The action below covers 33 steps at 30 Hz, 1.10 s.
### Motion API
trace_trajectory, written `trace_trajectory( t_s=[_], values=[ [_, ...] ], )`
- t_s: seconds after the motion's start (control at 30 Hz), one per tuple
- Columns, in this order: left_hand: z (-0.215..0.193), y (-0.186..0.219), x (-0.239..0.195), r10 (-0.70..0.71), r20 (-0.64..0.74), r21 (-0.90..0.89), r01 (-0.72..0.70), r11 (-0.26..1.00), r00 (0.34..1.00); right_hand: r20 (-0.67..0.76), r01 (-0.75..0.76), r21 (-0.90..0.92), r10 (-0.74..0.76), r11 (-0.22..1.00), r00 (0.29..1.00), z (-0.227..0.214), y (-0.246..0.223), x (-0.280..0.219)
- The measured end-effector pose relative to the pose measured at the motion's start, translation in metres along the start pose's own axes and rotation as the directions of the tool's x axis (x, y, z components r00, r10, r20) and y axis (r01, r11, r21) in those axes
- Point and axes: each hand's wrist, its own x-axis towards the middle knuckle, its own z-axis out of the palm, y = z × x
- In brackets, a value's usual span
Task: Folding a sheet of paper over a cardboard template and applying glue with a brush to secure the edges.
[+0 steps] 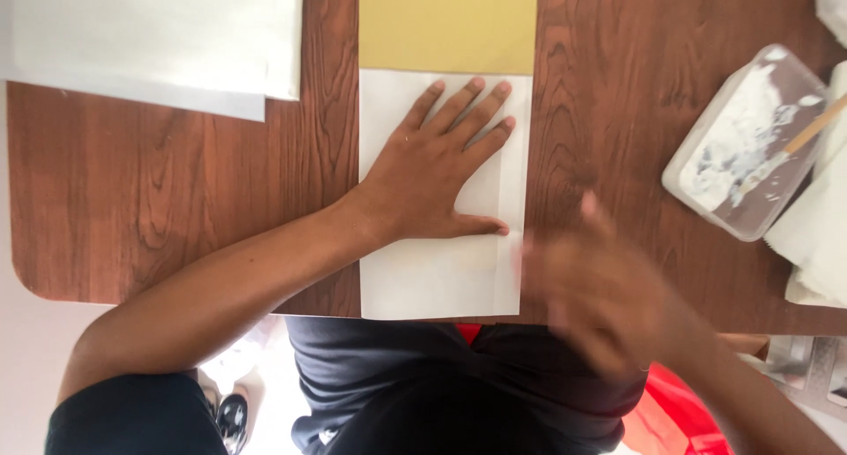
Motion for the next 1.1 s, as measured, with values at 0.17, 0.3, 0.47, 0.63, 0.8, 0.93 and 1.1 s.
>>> trace_trajectory(
  t_s=[0.17,0.3,0.47,0.63,0.8,0.93,1.1],
  values=[
    [-0.002,-0.009,0.001,0.022,0.003,-0.194,-0.021,0.981,1.000,-0.051,-0.347,-0.394,0.356,0.851,0.933,-0.004,0.065,0.046],
    [-0.003,-0.020,0.004,0.020,0.068,-0.287,0.000,0.958,0.997,-0.055,-0.251,-0.570,0.268,0.782,0.962,0.007,0.084,0.051],
    [0.007,-0.024,-0.001,0.092,-0.144,-0.150,-0.114,0.982,0.985,0.008,-0.238,-0.438,0.268,0.867,0.963,0.007,0.066,0.046],
    [0.005,-0.026,-0.001,0.091,-0.136,-0.144,-0.111,0.983,0.987,0.131,-0.201,-0.472,0.294,0.858,0.947,0.023,0.037,0.006],
    [0.004,-0.024,-0.001,0.110,-0.138,-0.113,-0.126,0.986,0.984,0.183,-0.149,-0.473,0.262,0.869,0.948,0.039,0.008,-0.028],
    [0.004,-0.025,-0.002,0.108,-0.145,-0.112,-0.125,0.986,0.983,0.220,-0.060,-0.467,0.182,0.882,0.958,0.045,-0.011,-0.040],
    [0.006,-0.027,-0.002,0.120,-0.150,-0.101,-0.136,0.986,0.981,0.216,-0.038,-0.426,0.143,0.904,0.966,0.047,-0.029,-0.050]
  ],
)
